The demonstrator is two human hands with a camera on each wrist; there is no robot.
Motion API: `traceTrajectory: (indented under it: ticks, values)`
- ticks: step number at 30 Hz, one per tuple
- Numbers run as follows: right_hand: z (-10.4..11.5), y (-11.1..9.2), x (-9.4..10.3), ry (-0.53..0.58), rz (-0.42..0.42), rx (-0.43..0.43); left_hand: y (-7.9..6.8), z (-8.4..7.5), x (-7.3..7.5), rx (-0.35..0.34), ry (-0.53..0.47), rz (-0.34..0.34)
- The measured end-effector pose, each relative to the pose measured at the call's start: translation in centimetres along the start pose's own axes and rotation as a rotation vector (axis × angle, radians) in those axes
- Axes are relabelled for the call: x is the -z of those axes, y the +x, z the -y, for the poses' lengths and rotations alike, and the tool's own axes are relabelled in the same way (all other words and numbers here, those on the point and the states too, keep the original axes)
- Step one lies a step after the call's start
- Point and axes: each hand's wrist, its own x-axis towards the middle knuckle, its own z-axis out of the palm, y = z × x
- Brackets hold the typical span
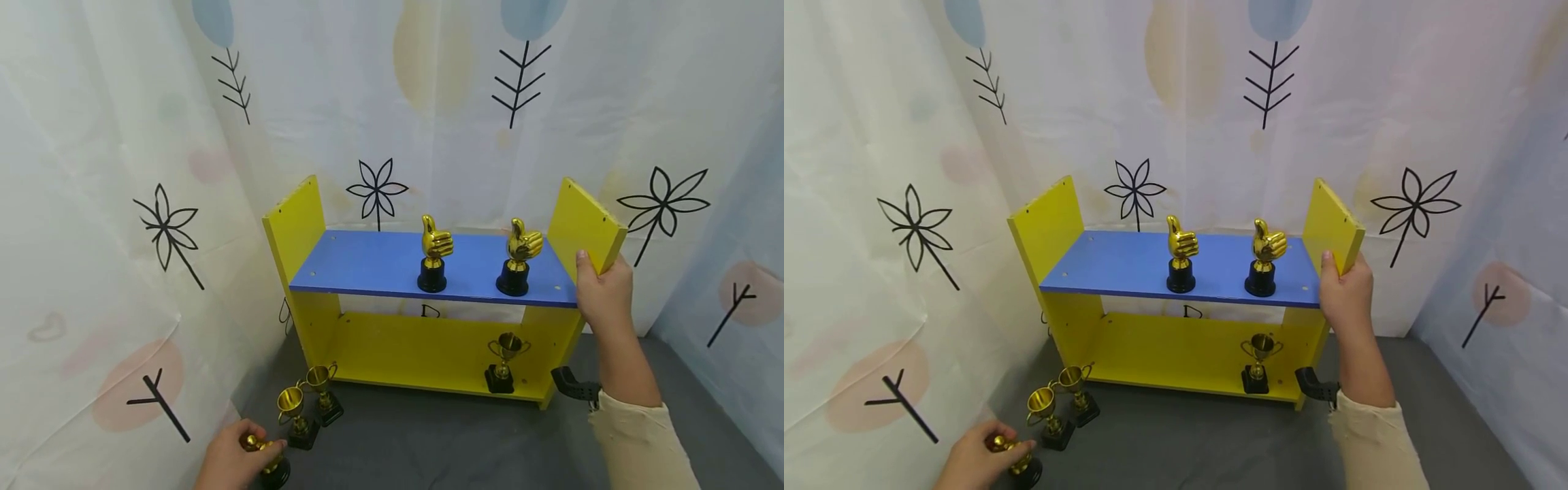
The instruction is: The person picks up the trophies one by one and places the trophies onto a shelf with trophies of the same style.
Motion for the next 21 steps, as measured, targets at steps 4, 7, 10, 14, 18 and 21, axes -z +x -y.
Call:
traceTrajectory:
  ticks: [4, 7, 10, 14, 18, 21]
  values:
    - [0.06, 0.1, -0.05, 0.007, 0.001, -0.002, 0.12, 0.16, -0.09, 0.005, -0.014, 0.0]
    - [0.03, 0.09, -0.08, 0.006, -0.002, -0.007, 0.21, 0.32, -0.16, 0.008, -0.022, 0.0]
    - [0.03, 0.03, -0.1, 0.004, -0.005, -0.014, 0.3, 0.45, -0.21, 0.017, -0.029, -0.002]
    - [0.03, 0.04, -0.1, 0.003, -0.003, -0.02, 0.34, 0.4, -0.26, 0.029, -0.023, -0.001]
    - [-0.01, 0.14, -0.06, -0.002, 0.0, -0.019, 0.36, 0.32, -0.38, 0.017, -0.011, 0.008]
    - [-0.06, 0.22, -0.08, 0.0, 0.002, -0.015, 0.42, 0.35, -0.51, 0.019, -0.011, 0.009]
